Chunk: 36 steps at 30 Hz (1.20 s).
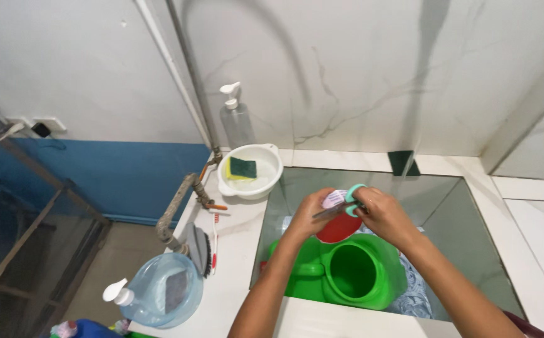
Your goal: The person cleans the exterior and interior of large plastic jerrycans. They wipe the surfaces with a cloth, use scissors to remove labels, scrub the containers with a sponge under running water, and rinse them thoroughly.
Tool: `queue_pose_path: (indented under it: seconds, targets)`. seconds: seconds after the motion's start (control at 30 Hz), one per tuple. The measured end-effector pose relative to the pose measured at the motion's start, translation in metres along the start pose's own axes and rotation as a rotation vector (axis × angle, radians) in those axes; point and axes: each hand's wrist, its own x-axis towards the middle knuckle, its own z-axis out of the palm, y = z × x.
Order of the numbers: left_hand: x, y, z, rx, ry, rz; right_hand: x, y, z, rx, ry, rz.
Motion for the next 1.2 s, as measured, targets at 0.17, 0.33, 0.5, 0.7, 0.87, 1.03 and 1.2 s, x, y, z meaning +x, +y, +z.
queue_pose_path:
  seconds: [0.17, 0.33, 0.5, 0.7, 0.87, 1.03, 1.2]
  targets:
    - [-0.007, 0.005, -0.012, -0.126, -0.048, -0.048, -0.001, 0.004, 0.018, 0.163, 0.14, 0.302]
    - [-0.006, 0.001, -0.012, -0.037, -0.042, -0.031, 0.0, 0.028, 0.052, 0.228, 0.353, 0.502]
    - [-0.009, -0.025, -0.008, -0.123, -0.148, -0.073, -0.028, 0.121, 0.072, 0.098, 0.556, 0.499]
    - [-0.001, -0.063, -0.025, -0.741, 0.228, 0.006, -0.132, 0.229, 0.025, -0.36, 0.686, 0.819]
    - [0.002, -0.096, -0.034, -0.895, 0.391, -0.117, -0.145, 0.205, -0.011, -0.486, -0.019, 1.016]
    - [-0.005, -0.171, 0.017, -1.451, 0.475, -0.443, -0.038, 0.136, 0.02, 0.017, -0.309, 0.872]
    - [-0.008, -0.247, 0.1, -1.752, 0.492, -0.69, 0.073, 0.043, 0.153, 0.051, -0.672, 0.188]
